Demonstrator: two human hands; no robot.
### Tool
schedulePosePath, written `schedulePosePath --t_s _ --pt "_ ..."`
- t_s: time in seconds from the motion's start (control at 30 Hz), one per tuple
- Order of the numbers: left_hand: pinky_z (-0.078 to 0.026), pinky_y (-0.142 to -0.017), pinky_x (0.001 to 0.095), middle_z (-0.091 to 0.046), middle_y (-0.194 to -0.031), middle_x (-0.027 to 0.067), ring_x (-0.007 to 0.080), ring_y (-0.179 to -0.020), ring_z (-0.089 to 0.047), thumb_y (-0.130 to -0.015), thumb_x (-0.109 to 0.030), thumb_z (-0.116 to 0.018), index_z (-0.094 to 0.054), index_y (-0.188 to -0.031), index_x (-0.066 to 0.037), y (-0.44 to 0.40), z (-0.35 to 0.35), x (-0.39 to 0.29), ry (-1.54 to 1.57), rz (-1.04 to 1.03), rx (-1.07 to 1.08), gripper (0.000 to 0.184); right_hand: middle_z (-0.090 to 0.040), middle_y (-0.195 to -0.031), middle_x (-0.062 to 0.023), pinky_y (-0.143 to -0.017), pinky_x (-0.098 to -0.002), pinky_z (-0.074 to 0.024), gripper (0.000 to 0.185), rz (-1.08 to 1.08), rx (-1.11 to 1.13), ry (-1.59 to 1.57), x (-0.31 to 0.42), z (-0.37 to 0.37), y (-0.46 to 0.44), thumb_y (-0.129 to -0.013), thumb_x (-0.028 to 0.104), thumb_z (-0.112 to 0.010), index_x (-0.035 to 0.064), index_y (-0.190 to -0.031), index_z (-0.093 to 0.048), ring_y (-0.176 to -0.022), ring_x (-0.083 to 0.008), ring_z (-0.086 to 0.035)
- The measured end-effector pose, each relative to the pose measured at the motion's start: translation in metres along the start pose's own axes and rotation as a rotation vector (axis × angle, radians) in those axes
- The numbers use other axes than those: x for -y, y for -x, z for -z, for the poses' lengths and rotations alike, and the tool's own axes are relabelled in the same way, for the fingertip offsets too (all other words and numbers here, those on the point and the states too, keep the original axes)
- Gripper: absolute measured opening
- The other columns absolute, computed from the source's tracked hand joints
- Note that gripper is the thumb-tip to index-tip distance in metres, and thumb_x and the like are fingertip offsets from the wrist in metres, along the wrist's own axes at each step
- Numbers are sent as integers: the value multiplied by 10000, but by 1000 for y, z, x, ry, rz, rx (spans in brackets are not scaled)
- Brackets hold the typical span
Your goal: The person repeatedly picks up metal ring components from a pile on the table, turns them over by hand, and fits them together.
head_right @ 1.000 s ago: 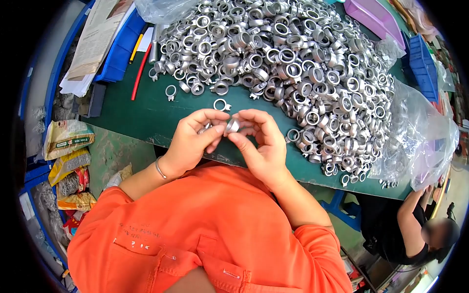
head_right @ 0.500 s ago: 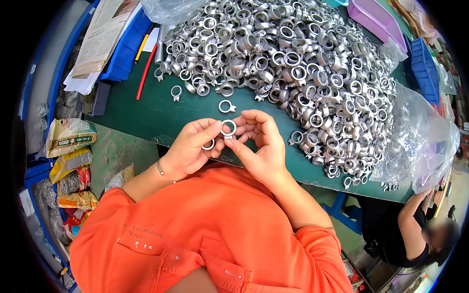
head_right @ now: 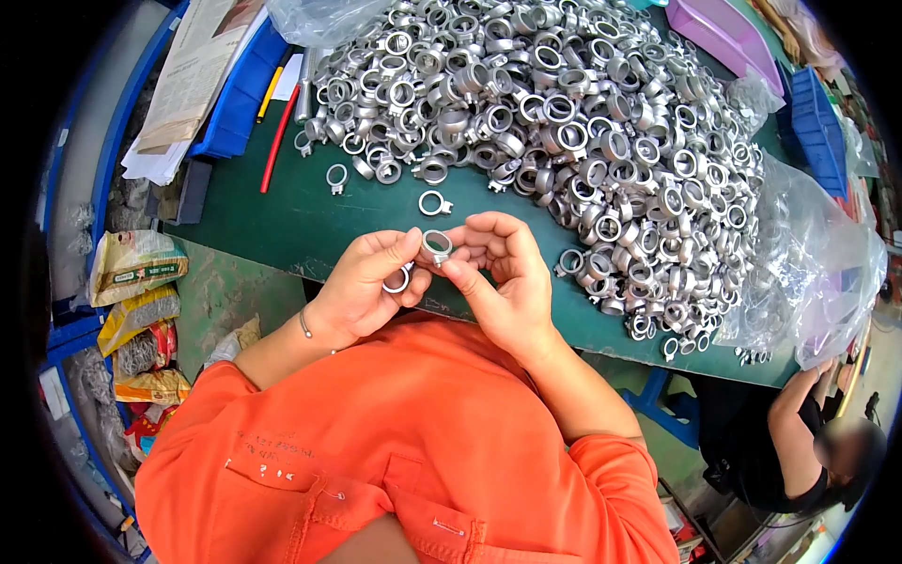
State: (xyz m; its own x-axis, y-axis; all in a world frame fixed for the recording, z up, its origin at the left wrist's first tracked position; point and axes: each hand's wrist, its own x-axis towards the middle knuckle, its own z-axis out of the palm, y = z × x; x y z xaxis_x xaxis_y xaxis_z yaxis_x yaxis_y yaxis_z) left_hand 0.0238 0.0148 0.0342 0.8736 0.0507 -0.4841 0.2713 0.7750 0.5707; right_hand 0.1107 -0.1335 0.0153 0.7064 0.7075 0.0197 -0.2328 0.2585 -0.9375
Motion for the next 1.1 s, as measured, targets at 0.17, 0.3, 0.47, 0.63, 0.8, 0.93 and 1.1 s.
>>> schedulePosePath --t_s 0.17,0.3,0.47,0.63,0.8,0.93,1.1 --pt "-408 -480 202 -612 -788 70 101 -586 -533 -916 -247 -531 -620 -895 -4 0 1 1 -29 -8 7 260 -586 -1066 -144 -801 -256 -458 379 -20 0 -13 -1 2 1 -830 -14 -605 -3 -1145 -395 -868 -132 -568" --pt "-409 -482 201 -615 -785 69 99 -587 -532 -904 -215 -553 -620 -884 -11 0 4 4 -120 -95 16 216 -582 -1093 -155 -803 -260 -455 382 7 29 -34 0 2 1 -830 -30 -593 -1 -1151 -386 -878 -138 -565" --pt "-444 -519 192 -629 -792 50 79 -611 -555 -881 -142 -588 -621 -873 4 2 4 2 -91 -111 26 150 -583 -1096 -163 -800 -260 -453 422 135 58 98 -1 4 0 -804 -66 -600 5 -1158 -381 -897 -147 -567" --pt "-532 -594 248 -610 -872 79 128 -720 -603 -913 -169 -527 -561 -1005 -12 1 4 5 -123 -158 -44 185 -591 -1084 -166 -742 -263 -482 393 401 12 340 -2 -2 -1 -758 -100 -630 -1 -1094 -450 -846 -154 -582" --pt "-525 -556 248 -578 -902 79 144 -775 -591 -956 -239 -404 -543 -1005 -35 7 6 -5 110 13 -86 252 -612 -888 -129 -666 -310 -480 219 570 85 804 8 -4 -18 -716 -64 -646 1 -917 -591 -787 -263 -596" --pt "-365 -429 197 -524 -786 34 94 -669 -523 -927 -212 -490 -507 -866 -68 4 22 1 58 -41 -103 157 -522 -789 -88 -611 -362 -441 202 468 108 1114 -7 -7 -41 -740 43 -656 57 -933 -598 -723 -281 -520" --pt "-349 -441 180 -525 -752 7 78 -639 -513 -893 -168 -561 -520 -900 -60 4 15 -4 -104 -132 -200 115 -535 -785 -75 -595 -333 -449 146 389 108 1416 -4 -9 -41 -731 50 -679 48 -862 -615 -698 -241 -536"
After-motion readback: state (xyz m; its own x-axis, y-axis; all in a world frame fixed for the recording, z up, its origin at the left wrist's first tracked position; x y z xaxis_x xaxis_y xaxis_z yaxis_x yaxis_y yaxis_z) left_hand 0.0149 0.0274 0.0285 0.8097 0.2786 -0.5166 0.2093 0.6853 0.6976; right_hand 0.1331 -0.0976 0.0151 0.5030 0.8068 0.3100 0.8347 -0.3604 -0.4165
